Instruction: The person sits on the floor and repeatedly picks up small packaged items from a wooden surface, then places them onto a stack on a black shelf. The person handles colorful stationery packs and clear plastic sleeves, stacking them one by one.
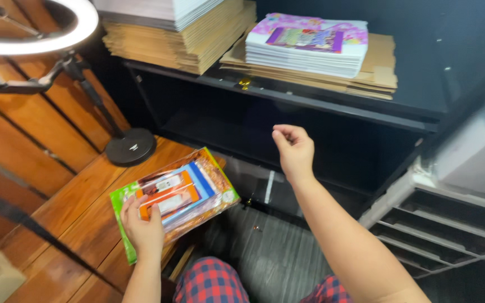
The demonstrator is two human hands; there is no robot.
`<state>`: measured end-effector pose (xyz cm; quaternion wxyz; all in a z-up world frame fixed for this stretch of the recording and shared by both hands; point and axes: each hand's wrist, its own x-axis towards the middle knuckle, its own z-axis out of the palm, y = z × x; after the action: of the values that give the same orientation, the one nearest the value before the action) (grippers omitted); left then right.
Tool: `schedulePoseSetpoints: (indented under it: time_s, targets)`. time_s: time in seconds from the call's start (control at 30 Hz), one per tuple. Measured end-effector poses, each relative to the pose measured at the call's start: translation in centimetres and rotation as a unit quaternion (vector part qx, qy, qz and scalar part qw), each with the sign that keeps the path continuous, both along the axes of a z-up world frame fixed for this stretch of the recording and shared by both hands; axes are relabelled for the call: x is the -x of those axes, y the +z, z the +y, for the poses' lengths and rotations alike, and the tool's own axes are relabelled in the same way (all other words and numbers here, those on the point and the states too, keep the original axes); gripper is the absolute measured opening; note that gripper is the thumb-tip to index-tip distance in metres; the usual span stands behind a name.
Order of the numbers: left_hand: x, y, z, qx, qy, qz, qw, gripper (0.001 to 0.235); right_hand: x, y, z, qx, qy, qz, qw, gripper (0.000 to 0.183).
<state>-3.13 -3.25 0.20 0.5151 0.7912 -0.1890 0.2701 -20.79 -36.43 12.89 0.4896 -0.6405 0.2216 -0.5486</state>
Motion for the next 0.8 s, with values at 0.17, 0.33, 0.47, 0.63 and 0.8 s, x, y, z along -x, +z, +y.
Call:
schedulePoseSetpoints:
  time_s: [0.17,0.33,0.47,0.63,0.8]
  targets:
    - [-1.2,-3.6,4.0,0.027,-0.006,0.041,0.999,0.029,-5.5,-8.3,4.1,-0.029,0.06,0.151,0.986,0.014]
    - [-1.3,-3.8,5.3,0.034,-0.044,0.074,0.996,0.031,-8.3,-12.3,8.7,-0.011,0.13,0.222,0.966,0.021]
    - [-1.5,-4.9,5.6,0.023,-0.078,0.065,0.995,0.036,-9.2,-12.7,11.9,-0.002,0.165,0.237,0.957,0.023]
    - [-1.2,-4.3,5.3,-0.011,-0.083,0.058,0.995,0.04,-10.5,-13.3,13.8,0.008,0.176,0.248,0.953,0.026]
    - [-1.0,-4.0,5.6,-0.068,-0.072,0.096,0.99,0.045,-10.7,-13.8,14.5,0.075,0.183,0.273,0.942,0.032]
